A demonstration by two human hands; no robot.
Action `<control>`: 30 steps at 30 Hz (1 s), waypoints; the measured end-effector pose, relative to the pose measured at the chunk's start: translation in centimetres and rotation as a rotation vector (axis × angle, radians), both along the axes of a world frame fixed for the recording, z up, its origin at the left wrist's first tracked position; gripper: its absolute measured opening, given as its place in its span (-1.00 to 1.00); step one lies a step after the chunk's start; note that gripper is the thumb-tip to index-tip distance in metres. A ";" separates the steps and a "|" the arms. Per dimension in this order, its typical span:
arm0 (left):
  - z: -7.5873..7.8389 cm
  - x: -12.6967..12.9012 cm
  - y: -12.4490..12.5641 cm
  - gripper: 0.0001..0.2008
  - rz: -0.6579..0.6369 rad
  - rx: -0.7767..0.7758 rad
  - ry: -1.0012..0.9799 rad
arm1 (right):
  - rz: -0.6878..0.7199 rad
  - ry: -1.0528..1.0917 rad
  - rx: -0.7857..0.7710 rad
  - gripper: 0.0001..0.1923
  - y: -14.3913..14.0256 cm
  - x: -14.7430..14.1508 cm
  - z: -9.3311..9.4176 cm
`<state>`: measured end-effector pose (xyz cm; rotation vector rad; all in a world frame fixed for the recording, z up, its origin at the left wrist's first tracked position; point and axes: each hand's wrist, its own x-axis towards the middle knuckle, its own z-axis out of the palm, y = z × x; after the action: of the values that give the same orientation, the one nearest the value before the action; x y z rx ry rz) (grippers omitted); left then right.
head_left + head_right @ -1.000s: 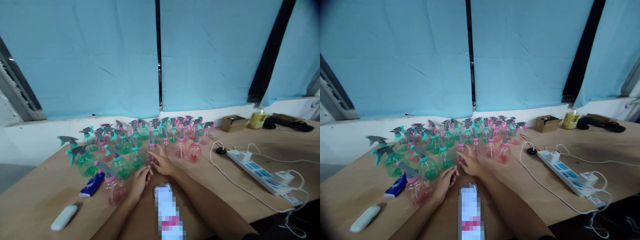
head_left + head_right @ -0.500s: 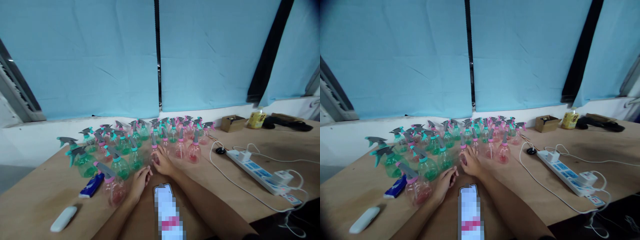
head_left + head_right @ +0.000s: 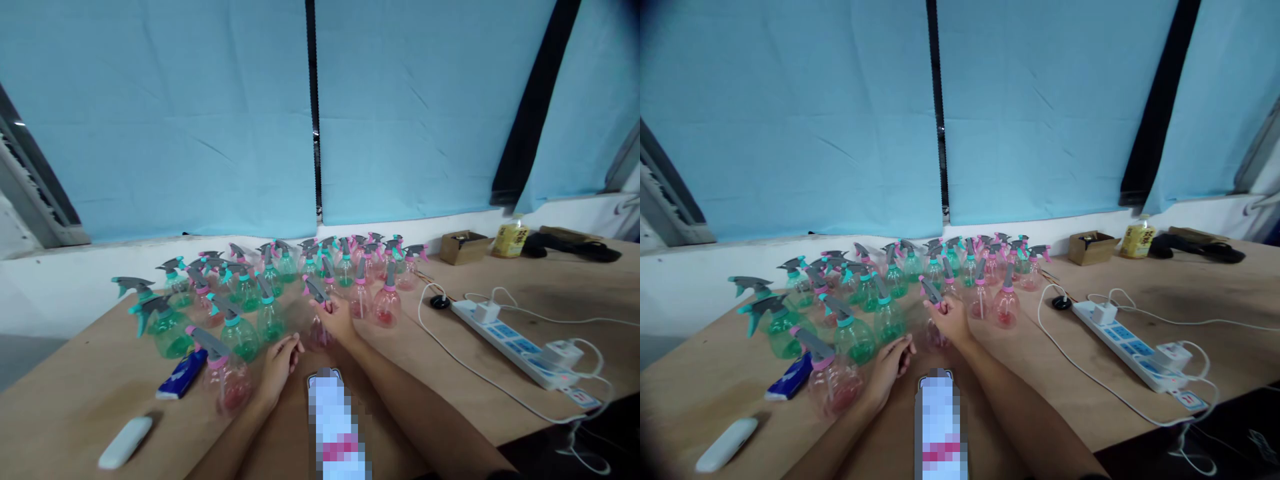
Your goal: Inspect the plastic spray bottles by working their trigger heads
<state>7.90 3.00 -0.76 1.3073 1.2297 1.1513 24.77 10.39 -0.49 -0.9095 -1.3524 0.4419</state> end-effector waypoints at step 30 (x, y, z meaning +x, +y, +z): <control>0.2 0.0 -0.1 -0.58 0.018 -0.011 -0.015 | 0.739 0.069 -0.335 -0.74 -1.1 1.6 3.8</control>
<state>7.89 2.93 -0.55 1.2797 1.2376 1.1643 26.36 9.27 3.31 -0.6216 -1.5521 1.2838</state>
